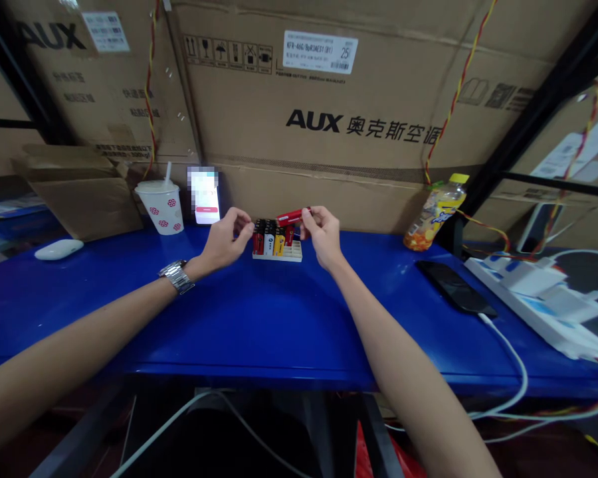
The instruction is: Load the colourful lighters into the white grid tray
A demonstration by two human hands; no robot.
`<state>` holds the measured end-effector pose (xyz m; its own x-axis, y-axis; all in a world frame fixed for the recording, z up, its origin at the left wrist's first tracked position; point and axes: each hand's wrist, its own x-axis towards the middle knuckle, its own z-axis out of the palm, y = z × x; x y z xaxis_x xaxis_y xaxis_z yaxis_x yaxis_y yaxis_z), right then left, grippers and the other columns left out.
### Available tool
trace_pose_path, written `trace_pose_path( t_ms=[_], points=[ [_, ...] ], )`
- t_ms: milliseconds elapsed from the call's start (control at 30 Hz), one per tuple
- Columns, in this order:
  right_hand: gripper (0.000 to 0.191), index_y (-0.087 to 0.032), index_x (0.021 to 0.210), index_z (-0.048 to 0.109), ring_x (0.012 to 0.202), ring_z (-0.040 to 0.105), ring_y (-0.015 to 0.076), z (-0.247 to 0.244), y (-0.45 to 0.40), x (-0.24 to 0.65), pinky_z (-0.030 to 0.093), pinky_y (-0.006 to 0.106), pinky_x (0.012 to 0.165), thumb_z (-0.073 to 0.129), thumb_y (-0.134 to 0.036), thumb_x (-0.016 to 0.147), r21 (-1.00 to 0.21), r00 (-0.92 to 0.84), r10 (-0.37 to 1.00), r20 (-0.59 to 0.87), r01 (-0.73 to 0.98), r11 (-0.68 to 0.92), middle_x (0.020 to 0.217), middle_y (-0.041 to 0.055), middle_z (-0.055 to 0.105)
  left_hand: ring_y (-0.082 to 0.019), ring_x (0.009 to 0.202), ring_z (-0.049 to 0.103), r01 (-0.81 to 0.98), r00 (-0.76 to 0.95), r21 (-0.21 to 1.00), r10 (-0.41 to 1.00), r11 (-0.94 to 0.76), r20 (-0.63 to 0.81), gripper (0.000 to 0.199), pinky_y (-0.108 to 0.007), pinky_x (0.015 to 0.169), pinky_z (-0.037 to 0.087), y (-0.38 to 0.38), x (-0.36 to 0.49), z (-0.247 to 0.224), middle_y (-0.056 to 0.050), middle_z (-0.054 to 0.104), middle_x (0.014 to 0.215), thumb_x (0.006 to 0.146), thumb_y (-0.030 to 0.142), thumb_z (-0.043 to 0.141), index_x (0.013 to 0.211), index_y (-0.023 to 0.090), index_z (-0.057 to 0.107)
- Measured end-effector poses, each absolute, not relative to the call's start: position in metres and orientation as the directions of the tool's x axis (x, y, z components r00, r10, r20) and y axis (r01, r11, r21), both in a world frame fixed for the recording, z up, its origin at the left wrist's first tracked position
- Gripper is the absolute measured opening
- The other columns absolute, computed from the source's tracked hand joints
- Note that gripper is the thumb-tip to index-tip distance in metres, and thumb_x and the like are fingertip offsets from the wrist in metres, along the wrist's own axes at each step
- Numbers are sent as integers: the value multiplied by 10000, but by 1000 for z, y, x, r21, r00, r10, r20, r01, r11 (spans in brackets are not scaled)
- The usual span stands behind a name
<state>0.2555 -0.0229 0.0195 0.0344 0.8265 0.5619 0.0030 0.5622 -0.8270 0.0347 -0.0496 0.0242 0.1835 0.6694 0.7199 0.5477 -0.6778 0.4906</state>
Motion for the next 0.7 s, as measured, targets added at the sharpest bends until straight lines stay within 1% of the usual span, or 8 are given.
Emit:
trace_pose_path(
  t_ms=[100,200,267,367,433,500,600,700],
  points=[
    [306,-209,837,511,446,497,100,11,-12,277,424,267,467,654,-473,776,-862,47,862,505,65,502,633,-23,563,-158,666,535,720,117,448,728,-531,675,57,-315,644,438,-32,20,17,-63,599,776,861,200,458,887,179,503],
    [308,-205,845,511,427,494,105,2,-7,284,421,277,462,641,-474,771,-846,-22,868,497,209,490,623,-19,571,-228,856,566,857,83,371,807,-357,585,221,-375,773,452,-23,9,10,-158,601,974,870,204,428,1041,112,534],
    [274,-196,876,528,446,515,124,-1,-7,281,433,293,491,616,-439,789,-794,-102,858,504,335,507,612,-8,583,-294,988,545,919,86,295,863,-262,498,321,-426,836,439,-22,5,6,-217,555,1107,888,262,416,1112,72,544],
    [236,-182,970,572,536,569,157,-1,-10,272,455,315,566,579,-358,813,-661,-217,826,520,510,550,643,12,616,-381,1077,495,965,102,193,930,-179,354,422,-507,857,416,-25,5,3,-254,496,1198,911,362,381,1124,59,583],
    [259,-184,1043,580,597,590,166,1,-15,266,460,322,605,563,-312,818,-584,-268,809,523,579,569,701,25,639,-402,1091,482,974,122,148,948,-171,294,441,-537,863,402,-28,6,3,-255,485,1209,921,374,352,1102,67,611],
    [324,-189,1129,549,608,589,163,4,-18,263,461,324,612,552,-296,823,-564,-278,799,532,588,580,750,30,649,-404,1090,485,975,143,123,951,-182,274,428,-540,861,401,-29,7,3,-252,489,1200,920,360,351,1099,74,615],
    [402,-203,1223,459,547,570,145,6,-20,264,465,324,596,525,-321,844,-623,-200,801,564,534,572,775,23,649,-378,1026,526,968,165,135,941,-212,294,385,-501,813,428,-28,8,3,-244,535,1132,895,348,414,1120,78,573],
    [393,-212,1207,426,484,550,134,5,-15,273,467,325,577,503,-356,851,-680,-98,818,567,503,533,770,12,647,-301,858,584,939,165,228,920,-256,356,301,-414,728,446,-23,9,2,-193,604,957,867,292,470,1084,94,534]
  ],
)
